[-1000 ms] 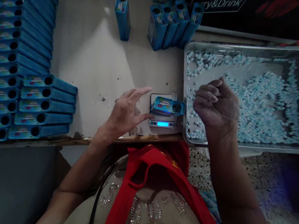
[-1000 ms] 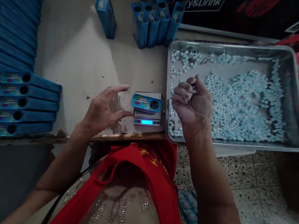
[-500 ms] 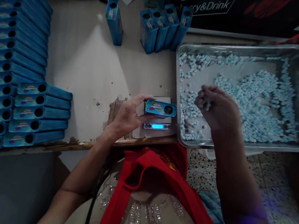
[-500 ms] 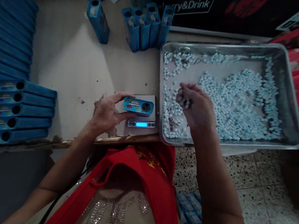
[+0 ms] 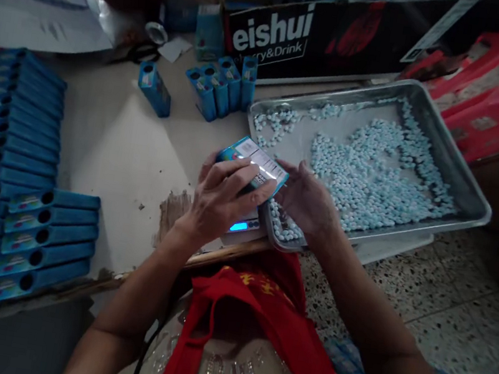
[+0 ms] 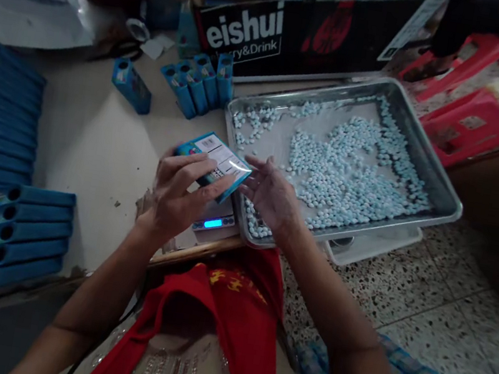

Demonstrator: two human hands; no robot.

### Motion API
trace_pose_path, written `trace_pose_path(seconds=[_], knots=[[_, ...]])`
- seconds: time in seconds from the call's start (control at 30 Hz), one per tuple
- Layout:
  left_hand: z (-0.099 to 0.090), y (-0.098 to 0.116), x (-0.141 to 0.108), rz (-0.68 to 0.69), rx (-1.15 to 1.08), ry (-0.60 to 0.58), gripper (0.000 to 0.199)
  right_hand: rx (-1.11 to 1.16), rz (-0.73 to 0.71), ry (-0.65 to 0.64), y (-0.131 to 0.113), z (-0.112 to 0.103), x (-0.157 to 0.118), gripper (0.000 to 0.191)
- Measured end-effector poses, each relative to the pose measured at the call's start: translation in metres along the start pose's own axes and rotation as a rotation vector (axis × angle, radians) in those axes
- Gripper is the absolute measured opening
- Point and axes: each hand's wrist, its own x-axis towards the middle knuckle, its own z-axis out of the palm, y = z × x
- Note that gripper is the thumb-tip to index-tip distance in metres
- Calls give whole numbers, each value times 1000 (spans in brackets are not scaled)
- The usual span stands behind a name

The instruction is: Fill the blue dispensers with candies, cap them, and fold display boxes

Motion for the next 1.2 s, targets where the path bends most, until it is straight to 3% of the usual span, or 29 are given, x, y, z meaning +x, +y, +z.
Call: trace_pose_path(seconds=[0.17,0.33,0.4,0.5,0.57,0.63,0.7,0.77,0.87,0.93,1.07,1.2], knots=[[28,-9,-1,-94,-1,44,32,261,61,-60,-7,3,-9,34],[31,-7,-3,-299,-84,55,31,249,45,-74,-5,-5,-3,16],[30,-6,-3,-461,-186,73,28,16,-33,-54,-7,-11,-3,19],[23,-10,-10,-744,-451,154,36,-608,-290,83,-22,-23,-5,28],[9,-21,-18,-881,-597,206,39,-950,-475,153,-36,-27,-2,29],[-20,-36,-27,-948,-628,251,42,-1158,-622,71,-49,-22,11,29],[-63,-56,-35,-959,-547,257,46,-1276,-730,-118,-58,-2,33,28],[-115,-80,-41,-949,-393,190,52,-1282,-783,-289,-62,35,63,26],[-188,-120,-49,-984,-176,16,55,-1328,-854,-378,-57,108,114,24],[-223,-148,-57,-1054,-150,-86,59,-1369,-888,-397,-48,157,150,27],[-254,-187,-85,-1096,-96,-289,62,-1503,-843,-432,-26,228,214,30],[-264,-192,-122,-1020,-87,-412,49,-1639,-774,-494,-14,252,250,14]])
